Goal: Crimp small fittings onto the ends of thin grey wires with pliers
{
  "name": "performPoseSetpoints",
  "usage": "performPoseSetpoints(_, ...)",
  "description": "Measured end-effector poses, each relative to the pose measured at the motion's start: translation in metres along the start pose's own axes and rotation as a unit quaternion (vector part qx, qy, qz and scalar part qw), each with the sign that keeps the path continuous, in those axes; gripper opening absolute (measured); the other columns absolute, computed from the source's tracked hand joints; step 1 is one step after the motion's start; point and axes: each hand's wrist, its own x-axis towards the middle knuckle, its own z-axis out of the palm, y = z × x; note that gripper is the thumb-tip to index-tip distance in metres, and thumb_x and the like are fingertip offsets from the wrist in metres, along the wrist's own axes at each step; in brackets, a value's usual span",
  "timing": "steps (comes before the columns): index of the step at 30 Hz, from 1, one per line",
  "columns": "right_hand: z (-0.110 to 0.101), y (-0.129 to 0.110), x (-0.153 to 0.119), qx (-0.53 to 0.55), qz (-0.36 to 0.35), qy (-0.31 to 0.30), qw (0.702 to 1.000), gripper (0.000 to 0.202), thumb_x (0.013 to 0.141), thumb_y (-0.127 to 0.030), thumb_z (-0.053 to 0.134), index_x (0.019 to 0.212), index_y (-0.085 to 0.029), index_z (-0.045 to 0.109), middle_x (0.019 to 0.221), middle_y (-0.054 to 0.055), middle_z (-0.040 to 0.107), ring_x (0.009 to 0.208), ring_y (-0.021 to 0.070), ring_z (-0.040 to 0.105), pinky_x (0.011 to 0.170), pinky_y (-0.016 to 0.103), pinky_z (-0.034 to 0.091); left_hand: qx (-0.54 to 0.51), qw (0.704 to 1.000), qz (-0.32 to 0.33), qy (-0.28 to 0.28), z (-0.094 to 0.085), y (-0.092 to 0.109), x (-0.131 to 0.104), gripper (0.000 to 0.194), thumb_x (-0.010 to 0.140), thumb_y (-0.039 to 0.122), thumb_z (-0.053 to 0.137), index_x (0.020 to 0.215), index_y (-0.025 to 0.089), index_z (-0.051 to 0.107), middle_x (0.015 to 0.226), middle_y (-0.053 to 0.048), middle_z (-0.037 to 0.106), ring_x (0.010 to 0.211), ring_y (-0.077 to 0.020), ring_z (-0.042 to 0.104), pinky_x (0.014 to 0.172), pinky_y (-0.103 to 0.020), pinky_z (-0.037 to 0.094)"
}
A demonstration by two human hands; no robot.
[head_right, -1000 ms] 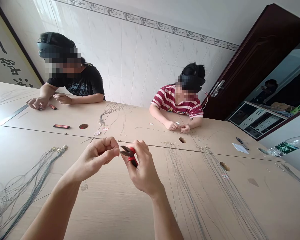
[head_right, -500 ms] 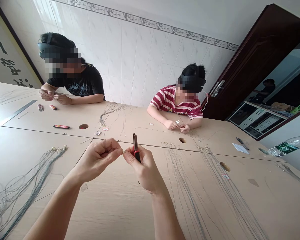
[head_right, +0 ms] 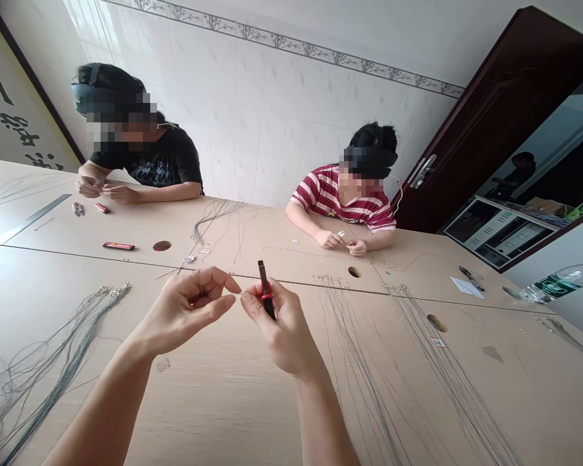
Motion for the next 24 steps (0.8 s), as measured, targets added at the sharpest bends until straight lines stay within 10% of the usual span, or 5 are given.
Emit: performPoseSetpoints(24, 0.0022, 0.003, -0.0015, -0.097, -0.053, 0.036, 0.993, 0.022, 0.094, -0.039, 0.054, 0.081, -0.021, 0.054, 0.071, -0.002, 0.051, 0.062, 0.0116, 0.046, 0.059, 0.025, 0.036, 0.011, 1.0, -0.029, 0.005, 0.0006, -0.0045, -0.0024, 0.016, 0.09, 0.029, 0.055, 0.081, 0.017, 0.061, 0.056, 0.008, 0.028, 0.05, -0.0073, 0.023, 0.043, -0.02, 0.02)
